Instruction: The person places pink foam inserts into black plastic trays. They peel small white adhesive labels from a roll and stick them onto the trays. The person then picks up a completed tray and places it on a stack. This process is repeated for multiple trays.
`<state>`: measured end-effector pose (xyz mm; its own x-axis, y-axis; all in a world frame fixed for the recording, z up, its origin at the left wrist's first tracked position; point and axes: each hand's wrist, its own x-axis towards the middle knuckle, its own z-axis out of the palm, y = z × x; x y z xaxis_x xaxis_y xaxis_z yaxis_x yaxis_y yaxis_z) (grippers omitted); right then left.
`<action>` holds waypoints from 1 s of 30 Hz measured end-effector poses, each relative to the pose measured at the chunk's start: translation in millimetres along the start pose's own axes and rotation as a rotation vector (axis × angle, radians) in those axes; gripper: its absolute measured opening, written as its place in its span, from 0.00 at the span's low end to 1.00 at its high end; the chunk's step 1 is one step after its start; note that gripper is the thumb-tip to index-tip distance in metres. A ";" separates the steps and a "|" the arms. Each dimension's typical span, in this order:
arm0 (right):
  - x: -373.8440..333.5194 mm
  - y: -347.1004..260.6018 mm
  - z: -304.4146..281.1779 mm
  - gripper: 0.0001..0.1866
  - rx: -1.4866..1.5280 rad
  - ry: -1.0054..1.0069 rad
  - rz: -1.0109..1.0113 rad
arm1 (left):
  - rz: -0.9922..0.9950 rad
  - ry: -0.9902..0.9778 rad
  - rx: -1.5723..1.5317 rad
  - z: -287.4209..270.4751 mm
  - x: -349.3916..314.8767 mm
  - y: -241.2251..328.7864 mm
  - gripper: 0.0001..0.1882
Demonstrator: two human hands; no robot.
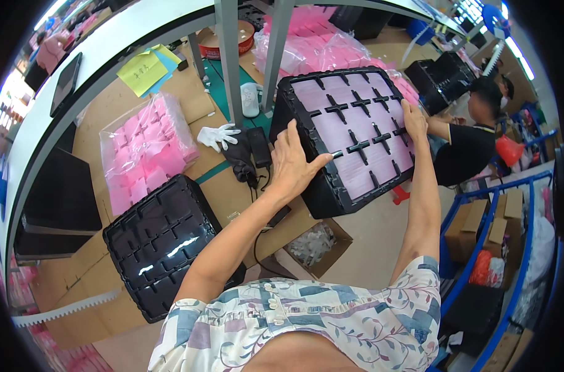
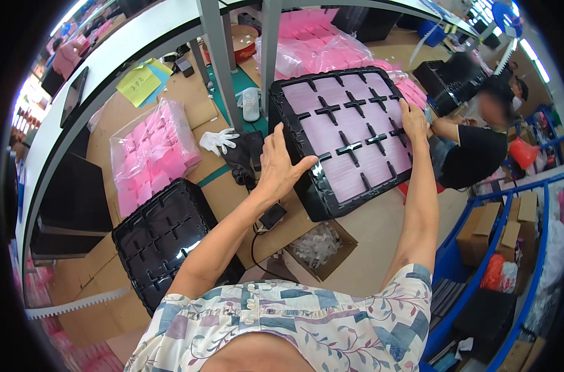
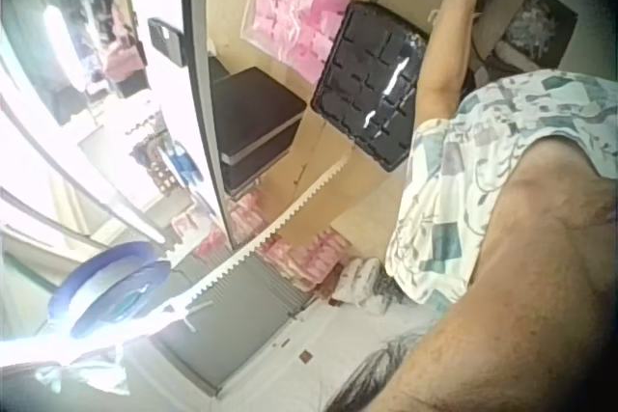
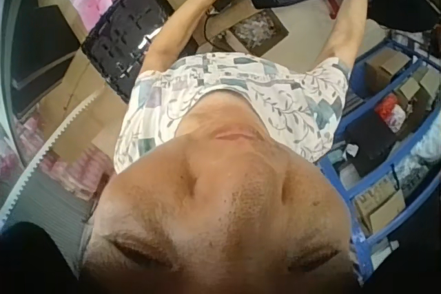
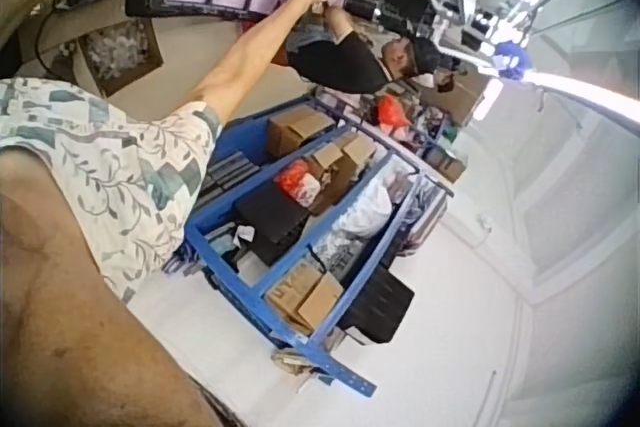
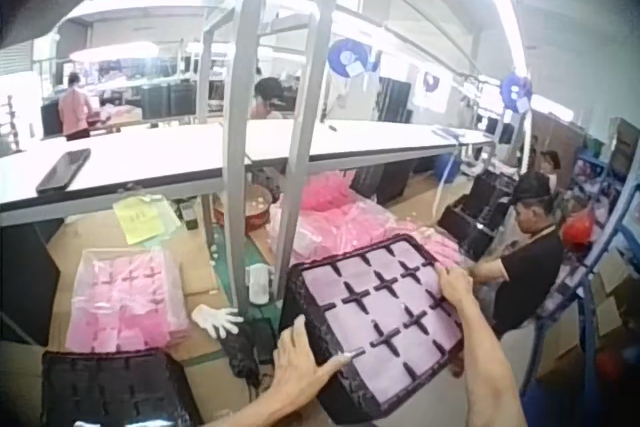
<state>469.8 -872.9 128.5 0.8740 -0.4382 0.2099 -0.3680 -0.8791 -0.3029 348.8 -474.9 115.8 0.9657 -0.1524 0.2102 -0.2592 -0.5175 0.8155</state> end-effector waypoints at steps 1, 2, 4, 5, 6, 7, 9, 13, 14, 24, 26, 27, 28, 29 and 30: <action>7.8 -0.1 2.4 0.37 0.032 -0.009 0.000 | 0.063 0.028 0.058 5.5 2.8 2.0 0.44; 15.7 2.5 4.3 0.37 0.063 -0.018 0.002 | 0.125 0.053 0.115 11.8 5.3 4.4 0.44; 26.6 -1.7 1.7 0.37 0.085 -0.055 0.001 | 0.184 0.054 0.137 21.0 6.9 5.4 0.43; 29.3 -0.2 3.4 0.37 0.092 -0.069 -0.028 | 0.194 0.057 0.141 23.7 4.5 6.1 0.43; 33.9 3.0 -0.9 0.37 0.092 -0.079 -0.058 | 0.205 0.062 0.136 26.7 2.3 9.9 0.42; 36.7 6.2 -4.5 0.37 0.091 -0.089 -0.088 | 0.216 0.067 0.131 28.7 -1.1 13.0 0.42; 31.2 12.2 -6.2 0.38 0.063 -0.101 -0.104 | 0.210 0.035 0.130 29.7 -9.7 15.1 0.42; 26.2 16.3 2.0 0.38 0.087 -0.101 -0.141 | 0.216 0.027 0.120 28.0 -8.4 7.1 0.42; 27.6 17.1 4.1 0.37 0.098 -0.106 -0.152 | 0.210 0.034 0.119 28.8 -2.3 4.8 0.42; 23.5 10.7 14.5 0.23 -0.170 0.160 -0.618 | 0.154 0.096 -0.087 7.3 -41.7 -12.7 0.43; -74.8 -78.4 -53.0 0.24 0.042 0.287 -0.667 | 0.118 0.146 -0.037 -30.9 -75.1 -26.7 0.45; -123.8 -113.1 -75.7 0.21 0.257 0.225 -0.709 | 0.146 0.213 0.024 -49.6 -91.9 -40.0 0.46; -170.7 -140.5 -83.8 0.18 0.418 0.186 -0.733 | 0.008 0.283 0.010 -83.0 -109.7 -46.7 0.43; -214.4 -167.8 -84.2 0.15 0.450 0.184 -0.778 | -0.008 0.456 0.187 -111.9 -135.0 -67.2 0.37; -249.1 -192.1 -78.8 0.12 0.529 0.123 -0.876 | -0.174 0.585 0.181 -149.3 -156.1 -79.8 0.31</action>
<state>297.8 -609.7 207.6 0.7187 0.2745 0.6389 0.5955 -0.7172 -0.3618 221.1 -284.1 98.4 0.8294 0.4053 0.3844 -0.0469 -0.6351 0.7710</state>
